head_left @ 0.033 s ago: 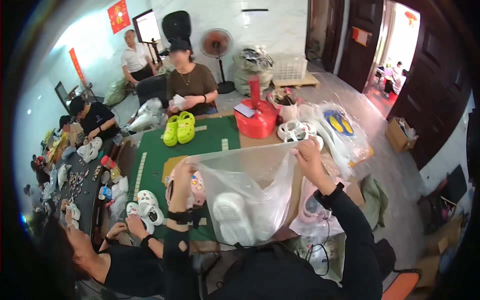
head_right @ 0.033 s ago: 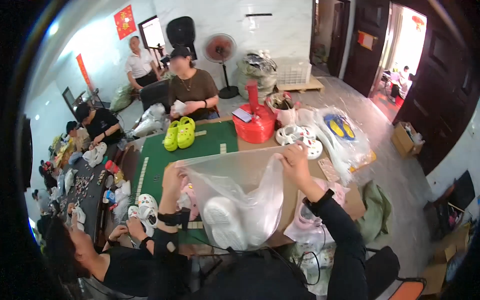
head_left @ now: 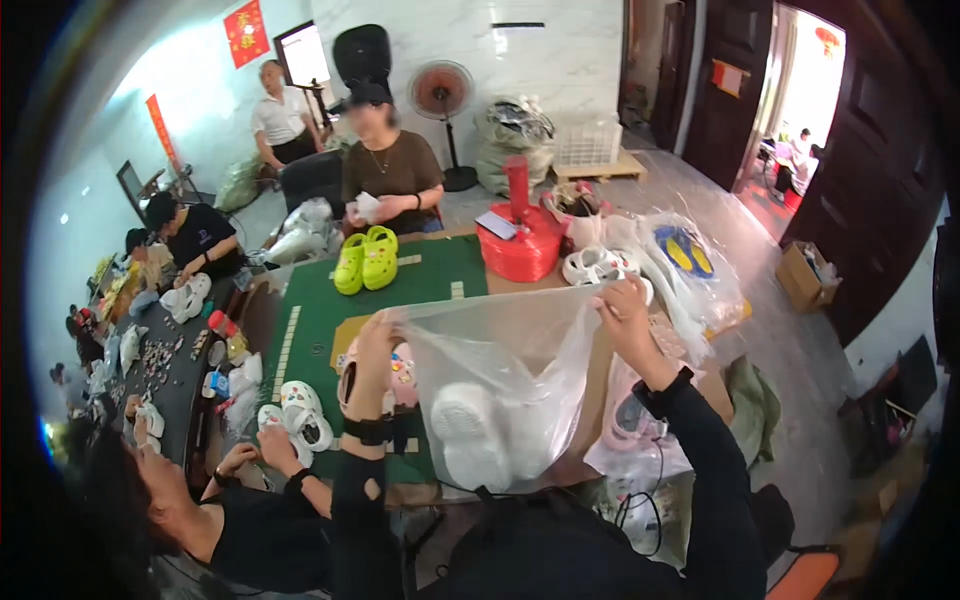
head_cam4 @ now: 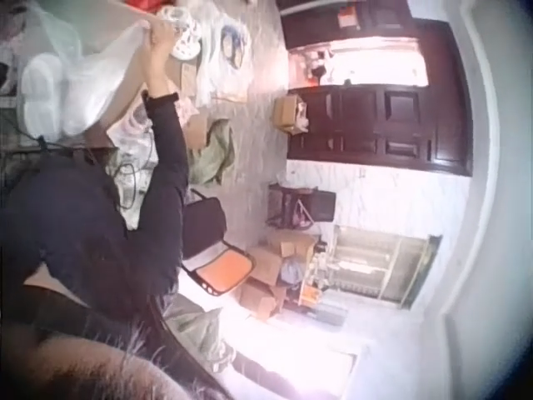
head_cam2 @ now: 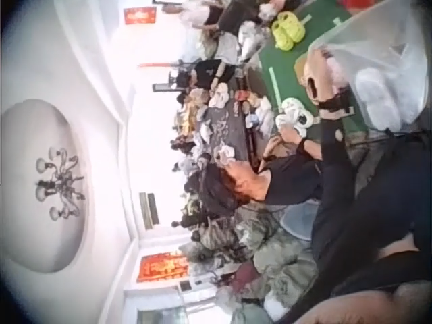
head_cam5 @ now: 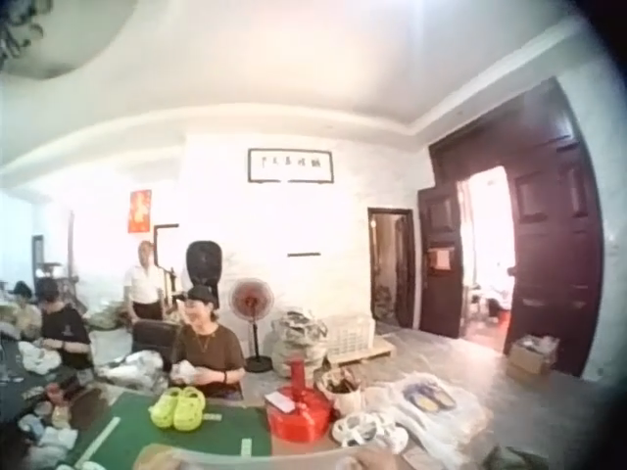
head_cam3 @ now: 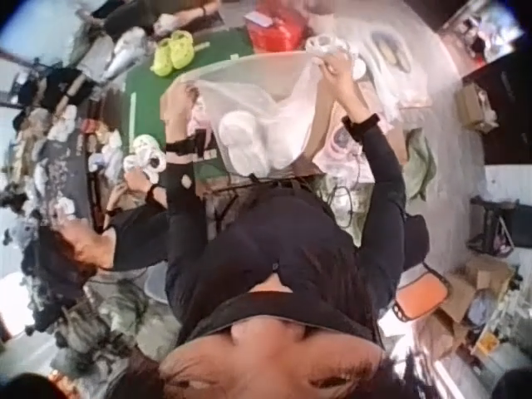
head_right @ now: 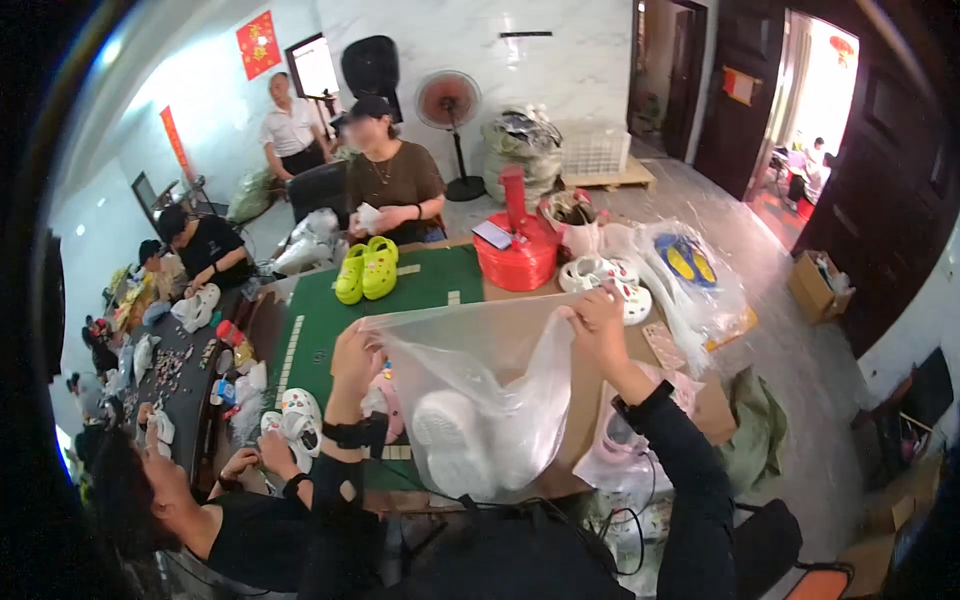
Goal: Packing finished shoes into plastic bags and placing them into a large sack.
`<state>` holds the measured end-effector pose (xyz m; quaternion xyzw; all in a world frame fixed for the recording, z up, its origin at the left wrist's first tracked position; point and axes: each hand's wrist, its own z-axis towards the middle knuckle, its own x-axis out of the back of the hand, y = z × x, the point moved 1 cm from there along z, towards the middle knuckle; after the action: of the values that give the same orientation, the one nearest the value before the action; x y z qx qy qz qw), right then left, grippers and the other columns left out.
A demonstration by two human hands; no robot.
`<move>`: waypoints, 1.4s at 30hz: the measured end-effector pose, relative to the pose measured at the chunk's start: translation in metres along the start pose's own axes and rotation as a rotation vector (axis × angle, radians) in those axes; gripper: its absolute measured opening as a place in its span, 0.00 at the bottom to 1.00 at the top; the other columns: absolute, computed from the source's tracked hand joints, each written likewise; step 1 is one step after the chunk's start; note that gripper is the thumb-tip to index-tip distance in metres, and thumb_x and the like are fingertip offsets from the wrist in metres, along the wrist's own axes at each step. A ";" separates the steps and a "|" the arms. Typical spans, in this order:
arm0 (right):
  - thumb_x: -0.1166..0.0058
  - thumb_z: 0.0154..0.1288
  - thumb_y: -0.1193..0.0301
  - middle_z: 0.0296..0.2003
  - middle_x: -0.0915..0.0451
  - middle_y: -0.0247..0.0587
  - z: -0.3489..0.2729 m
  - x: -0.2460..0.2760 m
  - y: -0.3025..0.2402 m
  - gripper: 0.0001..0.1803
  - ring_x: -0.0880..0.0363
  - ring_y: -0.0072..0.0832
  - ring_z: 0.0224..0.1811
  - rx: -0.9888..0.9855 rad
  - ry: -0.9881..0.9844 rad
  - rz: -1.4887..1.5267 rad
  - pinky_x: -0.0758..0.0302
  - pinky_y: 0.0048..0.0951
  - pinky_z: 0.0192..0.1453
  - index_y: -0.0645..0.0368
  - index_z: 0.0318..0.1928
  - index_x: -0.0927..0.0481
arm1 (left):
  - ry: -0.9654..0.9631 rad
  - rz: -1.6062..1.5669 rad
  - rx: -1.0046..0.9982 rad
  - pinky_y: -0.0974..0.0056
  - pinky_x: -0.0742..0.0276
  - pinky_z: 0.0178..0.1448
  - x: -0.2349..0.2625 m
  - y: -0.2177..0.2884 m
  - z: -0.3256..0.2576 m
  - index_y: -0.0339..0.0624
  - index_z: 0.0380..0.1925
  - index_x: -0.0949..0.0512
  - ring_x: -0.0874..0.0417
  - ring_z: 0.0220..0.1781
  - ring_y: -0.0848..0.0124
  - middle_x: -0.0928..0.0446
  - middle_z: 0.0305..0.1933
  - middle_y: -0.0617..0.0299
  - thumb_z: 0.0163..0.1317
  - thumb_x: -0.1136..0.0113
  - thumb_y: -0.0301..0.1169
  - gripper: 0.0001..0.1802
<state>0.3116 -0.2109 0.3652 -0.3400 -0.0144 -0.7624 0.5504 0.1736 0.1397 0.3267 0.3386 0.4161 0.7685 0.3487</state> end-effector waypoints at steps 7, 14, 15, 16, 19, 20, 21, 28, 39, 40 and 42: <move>0.46 0.43 0.77 0.24 0.30 0.35 -0.003 0.027 -0.010 0.05 0.29 0.31 0.35 0.120 0.050 -0.219 0.44 0.43 0.58 0.58 0.25 0.27 | 0.035 -0.444 0.039 0.75 0.39 0.43 -0.029 0.064 0.018 0.34 0.32 0.26 0.33 0.35 0.79 0.30 0.29 0.67 0.63 0.59 0.32 0.14; 0.49 0.42 0.74 0.24 0.33 0.42 -0.120 -0.003 0.022 0.06 0.31 0.38 0.32 0.193 -0.575 -0.041 0.32 0.36 0.38 0.58 0.25 0.27 | -0.451 -0.159 0.309 0.70 0.33 0.43 -0.043 0.012 -0.069 0.39 0.21 0.32 0.28 0.36 0.73 0.23 0.33 0.58 0.61 0.59 0.29 0.12; 0.50 0.43 0.73 0.24 0.34 0.43 -0.141 -0.012 0.028 0.06 0.31 0.40 0.32 0.162 -0.684 0.026 0.31 0.36 0.35 0.58 0.26 0.27 | -0.465 -0.171 0.319 0.70 0.33 0.43 -0.050 -0.003 -0.083 0.39 0.21 0.32 0.28 0.36 0.73 0.23 0.33 0.58 0.61 0.59 0.29 0.12; 0.50 0.43 0.73 0.24 0.34 0.43 -0.161 -0.021 0.031 0.06 0.31 0.40 0.32 0.152 -0.694 0.028 0.31 0.36 0.35 0.58 0.26 0.27 | -0.456 -0.295 0.502 0.70 0.33 0.43 -0.054 -0.020 -0.101 0.39 0.21 0.31 0.27 0.35 0.73 0.23 0.31 0.58 0.60 0.59 0.29 0.11; 0.51 0.51 0.68 0.24 0.32 0.42 -0.208 -0.035 0.037 0.06 0.31 0.40 0.31 0.083 -0.818 0.026 0.32 0.38 0.34 0.58 0.26 0.28 | -0.461 -0.398 0.732 0.71 0.32 0.40 -0.078 -0.058 -0.153 0.38 0.21 0.30 0.25 0.30 0.73 0.24 0.25 0.59 0.59 0.58 0.29 0.11; 0.52 0.52 0.68 0.25 0.30 0.44 -0.221 -0.037 0.034 0.07 0.29 0.42 0.31 0.031 -0.879 0.073 0.32 0.39 0.33 0.59 0.28 0.29 | -0.473 -0.446 0.762 0.71 0.32 0.38 -0.086 -0.064 -0.170 0.38 0.20 0.29 0.25 0.29 0.73 0.24 0.25 0.60 0.59 0.58 0.29 0.12; 0.52 0.53 0.68 0.26 0.28 0.46 -0.231 -0.037 0.033 0.08 0.28 0.43 0.31 -0.023 -0.937 0.122 0.31 0.41 0.33 0.60 0.29 0.29 | -0.517 -0.427 0.819 0.71 0.32 0.36 -0.092 -0.068 -0.184 0.38 0.20 0.29 0.25 0.28 0.73 0.24 0.25 0.60 0.59 0.58 0.29 0.12; 0.48 0.52 0.63 0.29 0.26 0.52 -0.255 -0.041 0.018 0.16 0.26 0.49 0.30 -0.475 -1.028 0.119 0.31 0.43 0.34 0.62 0.36 0.32 | -0.336 0.042 0.934 0.63 0.31 0.36 -0.106 -0.120 -0.246 0.33 0.30 0.27 0.26 0.30 0.67 0.25 0.28 0.53 0.55 0.49 0.37 0.15; 0.42 0.37 0.59 0.26 0.27 0.49 -0.358 -0.128 0.066 0.25 0.28 0.49 0.29 -0.093 -1.438 0.363 0.32 0.40 0.30 0.58 0.38 0.28 | -0.769 -0.183 1.264 0.72 0.49 0.16 -0.135 -0.099 -0.231 0.40 0.38 0.27 0.40 0.14 0.76 0.30 0.21 0.64 0.48 0.52 0.65 0.37; 0.42 0.36 0.59 0.24 0.28 0.49 -0.361 -0.138 0.061 0.23 0.29 0.49 0.24 -0.219 -1.448 0.475 0.32 0.39 0.27 0.57 0.36 0.27 | -0.901 -0.168 1.322 0.73 0.50 0.16 -0.144 -0.116 -0.238 0.42 0.39 0.27 0.41 0.14 0.77 0.29 0.21 0.65 0.46 0.55 0.68 0.39; 0.44 0.39 0.63 0.16 0.30 0.46 -0.324 -0.151 0.029 0.15 0.31 0.43 0.17 0.350 -1.585 0.228 0.34 0.37 0.22 0.58 0.27 0.25 | -0.887 -0.373 1.353 0.76 0.49 0.19 -0.163 -0.134 -0.256 0.44 0.40 0.27 0.38 0.17 0.76 0.27 0.24 0.64 0.44 0.58 0.71 0.41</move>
<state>0.1980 -0.2251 0.0255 -0.6866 -0.4832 -0.2218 0.4959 0.0864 -0.0420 0.0635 0.6722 0.6616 0.0770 0.3234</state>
